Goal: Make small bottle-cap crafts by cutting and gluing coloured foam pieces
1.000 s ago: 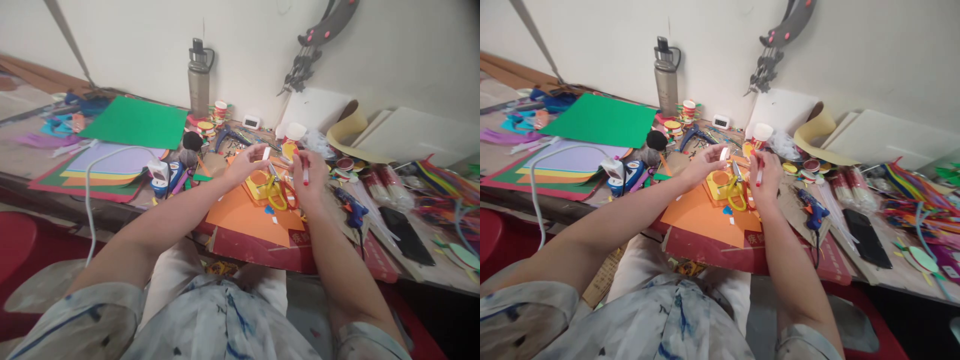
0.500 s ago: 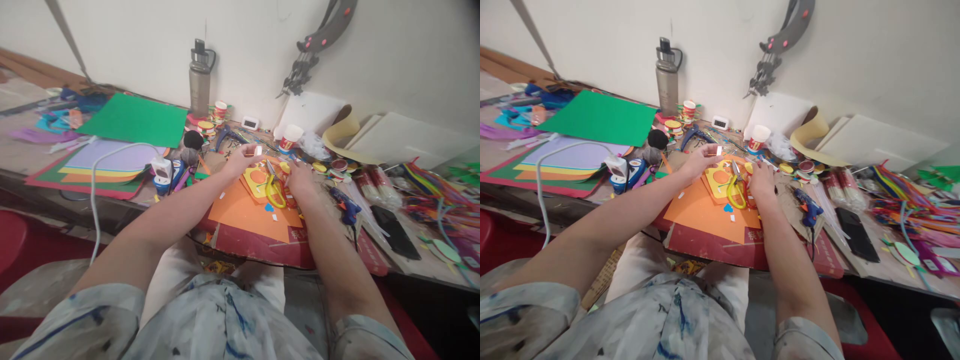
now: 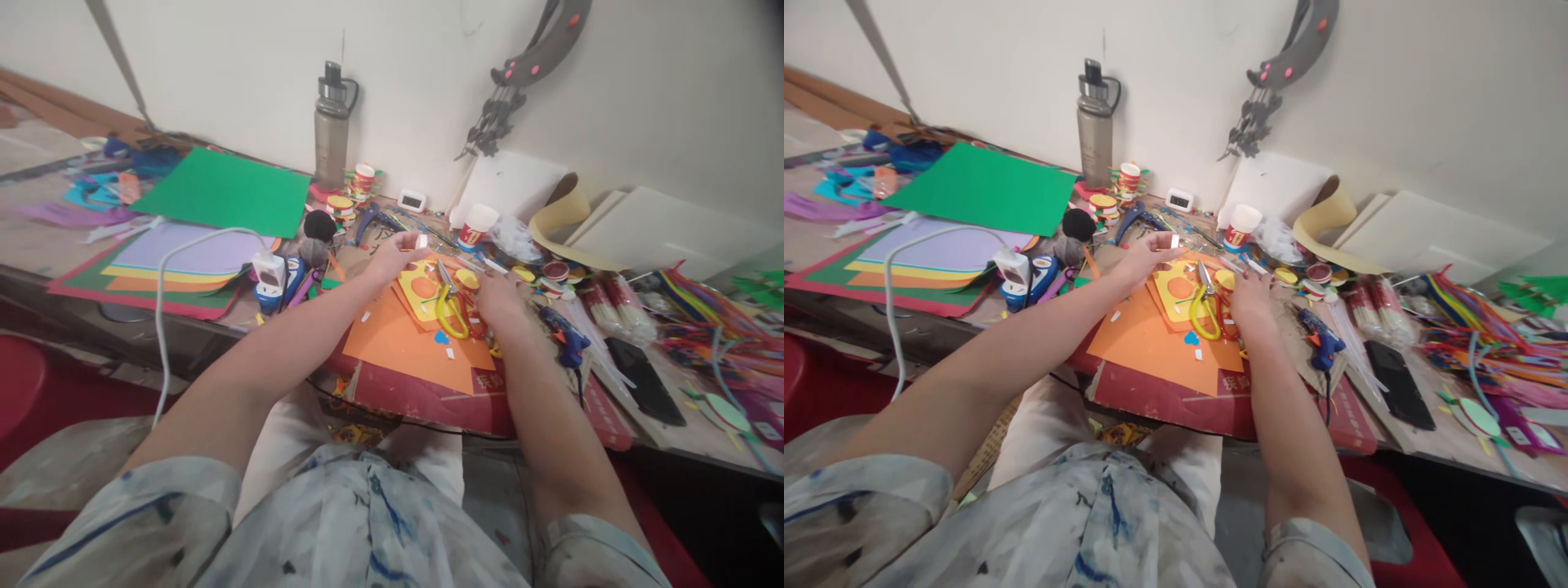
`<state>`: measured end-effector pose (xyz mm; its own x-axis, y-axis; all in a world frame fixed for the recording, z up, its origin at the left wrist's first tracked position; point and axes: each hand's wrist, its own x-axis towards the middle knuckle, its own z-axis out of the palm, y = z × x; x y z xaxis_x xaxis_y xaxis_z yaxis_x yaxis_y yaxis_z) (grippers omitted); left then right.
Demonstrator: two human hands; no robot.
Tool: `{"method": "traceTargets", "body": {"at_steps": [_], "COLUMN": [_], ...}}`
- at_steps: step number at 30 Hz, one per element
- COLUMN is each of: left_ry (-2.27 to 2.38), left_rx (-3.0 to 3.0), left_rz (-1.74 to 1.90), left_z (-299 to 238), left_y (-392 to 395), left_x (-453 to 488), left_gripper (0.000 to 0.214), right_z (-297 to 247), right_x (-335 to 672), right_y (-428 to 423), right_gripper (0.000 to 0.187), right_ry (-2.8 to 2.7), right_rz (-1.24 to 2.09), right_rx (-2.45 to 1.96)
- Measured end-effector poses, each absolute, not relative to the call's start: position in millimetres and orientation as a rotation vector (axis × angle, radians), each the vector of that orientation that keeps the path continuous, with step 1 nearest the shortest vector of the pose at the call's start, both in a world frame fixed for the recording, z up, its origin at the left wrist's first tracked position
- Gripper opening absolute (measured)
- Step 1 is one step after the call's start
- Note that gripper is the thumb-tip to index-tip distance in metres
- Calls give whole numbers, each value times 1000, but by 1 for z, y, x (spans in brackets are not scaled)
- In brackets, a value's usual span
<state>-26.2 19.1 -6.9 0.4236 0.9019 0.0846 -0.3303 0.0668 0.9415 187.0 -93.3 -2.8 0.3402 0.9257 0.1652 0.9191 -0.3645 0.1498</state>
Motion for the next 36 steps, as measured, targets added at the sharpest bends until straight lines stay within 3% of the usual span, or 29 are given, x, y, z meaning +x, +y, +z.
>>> {"method": "traceTargets", "body": {"at_steps": [19, 25, 27, 31, 33, 36], "left_ry": [637, 628, 626, 618, 634, 655], "left_rx": [1134, 1126, 1115, 1104, 1106, 1114], "left_rz": [1116, 1159, 1209, 1325, 1334, 1320], "left_z": [-1, 2, 5, 8, 9, 7], "left_y": [22, 25, 28, 35, 37, 39], "left_x": [-36, -34, -35, -37, -39, -39], "left_gripper": [47, 41, 37, 32, 33, 36], "right_z": [13, 30, 31, 18, 11, 8], "right_x": [152, 155, 148, 121, 111, 108], "right_y": [-78, -83, -81, -66, -60, -59], "right_gripper": [41, 44, 43, 42, 39, 38], "right_ry": [1722, 1923, 2172, 2473, 2463, 2488], "right_rz": [348, 390, 231, -472, -534, -337], "right_rx": [2430, 2700, 2808, 2899, 2853, 2743]}}
